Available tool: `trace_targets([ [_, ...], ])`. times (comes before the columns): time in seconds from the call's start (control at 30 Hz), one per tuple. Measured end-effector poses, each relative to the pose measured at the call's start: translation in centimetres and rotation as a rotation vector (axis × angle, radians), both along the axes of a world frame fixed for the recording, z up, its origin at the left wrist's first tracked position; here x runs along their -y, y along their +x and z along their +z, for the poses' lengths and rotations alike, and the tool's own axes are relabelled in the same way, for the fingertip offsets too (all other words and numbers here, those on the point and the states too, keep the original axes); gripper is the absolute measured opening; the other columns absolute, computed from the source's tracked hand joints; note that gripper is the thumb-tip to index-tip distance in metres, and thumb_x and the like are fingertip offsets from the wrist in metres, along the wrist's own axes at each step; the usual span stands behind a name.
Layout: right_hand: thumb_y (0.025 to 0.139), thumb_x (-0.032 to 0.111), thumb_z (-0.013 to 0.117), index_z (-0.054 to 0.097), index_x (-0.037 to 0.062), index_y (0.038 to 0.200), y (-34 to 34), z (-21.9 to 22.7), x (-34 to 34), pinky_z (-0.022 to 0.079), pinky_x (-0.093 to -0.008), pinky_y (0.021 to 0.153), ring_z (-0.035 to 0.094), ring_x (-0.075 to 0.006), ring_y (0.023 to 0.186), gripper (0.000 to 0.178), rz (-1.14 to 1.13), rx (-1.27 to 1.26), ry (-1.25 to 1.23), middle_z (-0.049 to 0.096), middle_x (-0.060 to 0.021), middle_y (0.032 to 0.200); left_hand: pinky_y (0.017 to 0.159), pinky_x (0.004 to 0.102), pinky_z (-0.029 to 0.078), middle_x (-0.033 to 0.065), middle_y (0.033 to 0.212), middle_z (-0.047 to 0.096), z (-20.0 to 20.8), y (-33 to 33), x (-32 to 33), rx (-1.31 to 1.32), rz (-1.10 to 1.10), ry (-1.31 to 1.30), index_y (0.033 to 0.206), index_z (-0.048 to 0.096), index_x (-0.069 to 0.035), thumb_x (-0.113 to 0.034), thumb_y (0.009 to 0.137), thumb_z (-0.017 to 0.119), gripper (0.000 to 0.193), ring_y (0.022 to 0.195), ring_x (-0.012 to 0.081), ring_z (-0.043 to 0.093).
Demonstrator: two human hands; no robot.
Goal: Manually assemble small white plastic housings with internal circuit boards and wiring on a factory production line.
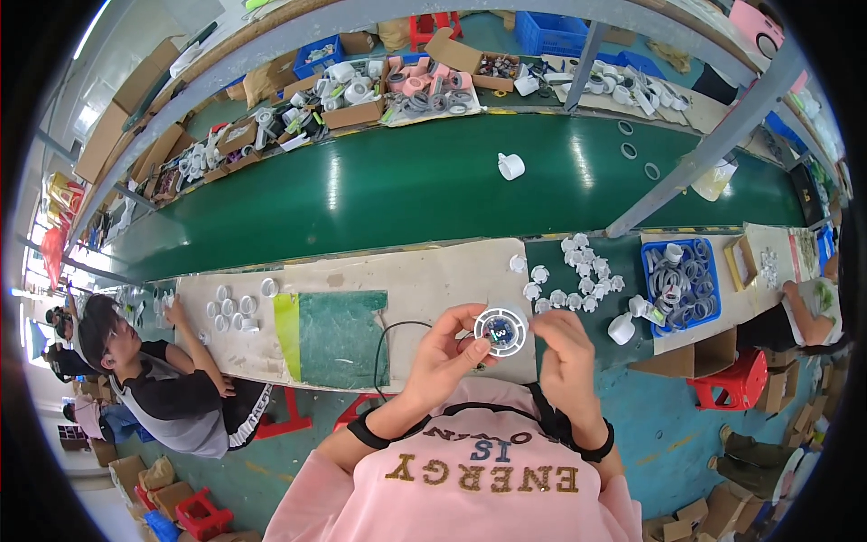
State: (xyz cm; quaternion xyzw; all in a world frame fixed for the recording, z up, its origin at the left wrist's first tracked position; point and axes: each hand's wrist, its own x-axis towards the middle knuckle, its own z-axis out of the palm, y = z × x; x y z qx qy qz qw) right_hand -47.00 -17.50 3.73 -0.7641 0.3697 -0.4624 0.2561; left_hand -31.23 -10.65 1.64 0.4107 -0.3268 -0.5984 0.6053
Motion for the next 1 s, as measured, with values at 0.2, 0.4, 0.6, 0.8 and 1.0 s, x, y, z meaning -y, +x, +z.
trace_targets([
  [0.2, 0.066, -0.013, 0.043, 0.057, 0.0013, 0.067, -2.8, -1.0, -0.1, 0.044, -0.0317, 0.062, 0.056, -0.0221, 0.073, 0.020, 0.067, 0.020, 0.238, 0.061, -0.0082, 0.069, 0.072, 0.0240, 0.050, 0.0060, 0.098, 0.050, -0.2, 0.2, 0.1, 0.001, -0.006, 0.034, 0.121, 0.039, -0.001, -0.007, 0.087, 0.054, 0.038, 0.086, 0.0150, 0.059],
  [0.4, 0.075, 0.007, 0.061, 0.059, 0.0022, 0.092, -2.0, -0.1, -1.1, 0.043, -0.0287, 0.064, 0.057, -0.0170, 0.075, 0.017, 0.128, 0.072, 0.480, 0.063, -0.0070, 0.085, 0.073, 0.0249, 0.050, 0.0062, 0.100, 0.049, -0.3, 0.1, 0.1, 0.006, -0.013, 0.049, 0.121, 0.039, -0.002, -0.006, 0.086, 0.055, 0.038, 0.086, 0.0153, 0.059],
  [0.6, 0.072, 0.013, 0.069, 0.059, 0.0019, 0.093, -1.8, -0.1, -1.6, 0.042, -0.0281, 0.065, 0.058, -0.0166, 0.079, 0.026, 0.171, 0.041, 0.464, 0.063, -0.0076, 0.086, 0.078, 0.0270, 0.050, 0.0066, 0.108, 0.046, -0.7, -0.5, -0.3, 0.000, 0.006, -0.048, 0.119, 0.041, -0.001, 0.001, 0.083, 0.058, 0.040, 0.092, 0.0146, 0.055],
  [0.8, 0.071, 0.009, 0.068, 0.058, 0.0016, 0.091, -2.5, -0.3, -2.1, 0.043, -0.0276, 0.063, 0.058, -0.0172, 0.077, 0.024, 0.155, 0.056, 0.458, 0.063, -0.0084, 0.086, 0.081, 0.0267, 0.047, 0.0068, 0.113, 0.047, -0.9, -0.9, -0.5, -0.049, -0.041, -0.041, 0.118, 0.042, -0.001, 0.003, 0.082, 0.057, 0.038, 0.098, 0.0140, 0.053],
  [1.0, 0.065, 0.004, 0.070, 0.058, 0.0018, 0.088, -2.6, 0.2, -2.5, 0.045, -0.0298, 0.062, 0.057, -0.0230, 0.075, 0.026, 0.124, 0.040, 0.243, 0.061, -0.0093, 0.083, 0.085, 0.0262, 0.043, 0.0070, 0.114, 0.047, -1.3, -1.0, -0.6, 0.026, -0.067, -0.120, 0.117, 0.042, -0.001, 0.006, 0.082, 0.056, 0.039, 0.101, 0.0150, 0.051],
])
